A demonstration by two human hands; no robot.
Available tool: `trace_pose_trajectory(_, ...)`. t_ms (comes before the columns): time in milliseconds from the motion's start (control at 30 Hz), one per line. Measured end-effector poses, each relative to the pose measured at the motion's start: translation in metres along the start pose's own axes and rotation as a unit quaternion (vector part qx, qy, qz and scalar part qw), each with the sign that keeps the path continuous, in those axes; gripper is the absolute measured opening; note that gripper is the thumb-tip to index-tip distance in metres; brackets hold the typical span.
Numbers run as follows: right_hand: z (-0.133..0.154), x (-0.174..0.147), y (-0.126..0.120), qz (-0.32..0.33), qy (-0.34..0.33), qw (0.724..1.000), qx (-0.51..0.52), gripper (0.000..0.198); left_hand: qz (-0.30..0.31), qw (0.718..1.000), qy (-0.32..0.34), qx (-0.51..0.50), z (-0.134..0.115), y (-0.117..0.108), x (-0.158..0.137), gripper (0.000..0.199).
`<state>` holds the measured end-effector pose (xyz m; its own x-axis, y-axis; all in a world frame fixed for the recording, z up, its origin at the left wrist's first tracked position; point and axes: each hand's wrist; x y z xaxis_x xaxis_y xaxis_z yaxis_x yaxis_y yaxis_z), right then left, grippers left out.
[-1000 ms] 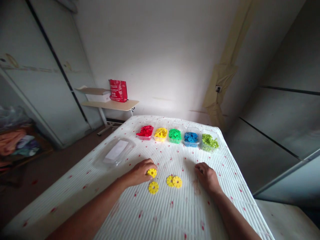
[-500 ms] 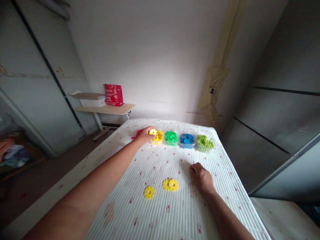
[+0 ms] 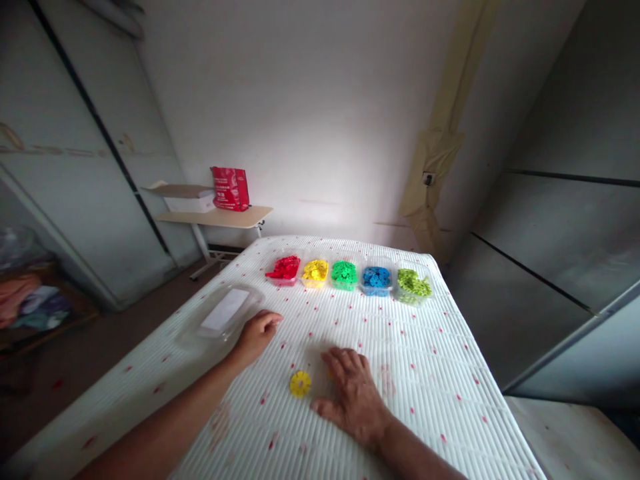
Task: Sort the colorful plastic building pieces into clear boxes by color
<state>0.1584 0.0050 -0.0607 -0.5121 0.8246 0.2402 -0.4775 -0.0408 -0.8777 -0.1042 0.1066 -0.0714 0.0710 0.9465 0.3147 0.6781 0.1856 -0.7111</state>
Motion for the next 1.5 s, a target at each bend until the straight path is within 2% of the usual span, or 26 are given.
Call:
trace_pose_trajectory(100, 0.028, 0.010, 0.026, 0.027, -0.056, 0.998, -0.014, 0.077, -0.011, 1.000, 0.000, -0.026, 0.006, -0.001, -0.009, 0.028)
trace_pose_trajectory(167, 0.039, 0.019, 0.036, 0.026, -0.084, 0.996, -0.024, 0.063, -0.021, 0.999, -0.002, -0.030, 0.005, -0.001, -0.010, 0.027)
trace_pose_trajectory(267, 0.044, 0.034, 0.042, -0.005, -0.108, 0.993, -0.046, 0.025, -0.024, 0.999, 0.008, -0.025, 0.001, -0.001, -0.008, 0.027)
trace_pose_trajectory(367, 0.039, 0.048, 0.041, -0.009, -0.128, 0.988, -0.091, 0.019, -0.020, 0.999, 0.019, -0.020, -0.002, -0.002, -0.010, 0.026)
trace_pose_trajectory(533, 0.029, 0.059, 0.037, -0.001, -0.090, 0.985, -0.144, 0.017, -0.016, 0.999, 0.029, -0.018, -0.002, -0.003, -0.012, 0.025)
trace_pose_trajectory(667, 0.026, 0.058, 0.033, 0.000, -0.064, 0.990, -0.128, 0.023, -0.016, 0.999, 0.034, -0.027, 0.001, 0.001, -0.011, 0.026)
trace_pose_trajectory(767, 0.021, 0.068, 0.021, -0.027, -0.026, 0.994, -0.106, 0.024, -0.009, 0.999, 0.035, -0.025, 0.001, 0.003, -0.011, 0.026)
trace_pose_trajectory(867, 0.015, 0.106, -0.005, -0.100, 0.041, 0.988, -0.107, 0.029, -0.003, 1.000, 0.023, -0.015, 0.001, 0.004, -0.011, 0.025)
trace_pose_trajectory(1000, 0.004, 0.192, -0.045, -0.206, 0.123, 0.965, -0.105, 0.038, -0.008, 0.999, 0.024, -0.026, -0.001, 0.002, -0.012, 0.026)
trace_pose_trajectory(1100, -0.007, 0.245, -0.059, -0.211, 0.164, 0.962, -0.046, 0.043, -0.008, 0.999, 0.029, -0.032, -0.002, 0.001, -0.014, 0.025)
trace_pose_trajectory(1167, -0.015, 0.261, -0.060, -0.227, 0.176, 0.958, -0.023, 0.047, -0.009, 0.999, 0.033, -0.036, -0.001, 0.000, -0.014, 0.026)
trace_pose_trajectory(1233, -0.025, 0.258, -0.057, -0.264, 0.164, 0.950, 0.001, 0.048, -0.013, 0.998, 0.037, -0.042, 0.001, 0.001, -0.015, 0.027)
trace_pose_trajectory(1300, -0.034, 0.240, -0.054, -0.300, 0.123, 0.945, 0.027, 0.046, -0.017, 0.998, 0.043, -0.045, 0.003, 0.002, -0.015, 0.027)
trace_pose_trajectory(1400, -0.044, 0.191, -0.049, -0.316, 0.039, 0.947, 0.036, 0.041, -0.019, 0.997, 0.052, -0.047, 0.004, 0.004, -0.015, 0.028)
trace_pose_trajectory(1500, -0.055, 0.128, -0.042, -0.286, -0.016, 0.958, 0.007, 0.032, -0.018, 0.998, 0.052, -0.043, 0.003, 0.003, -0.014, 0.029)
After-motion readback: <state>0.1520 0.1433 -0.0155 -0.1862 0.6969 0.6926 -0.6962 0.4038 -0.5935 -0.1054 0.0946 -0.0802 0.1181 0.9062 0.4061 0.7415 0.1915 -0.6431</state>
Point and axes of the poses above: each hand's wrist, its own x-axis towards the middle knuckle, its own y-axis out of the palm, z = x × y, and after that the axes turned 2 degrees about x, right-handed
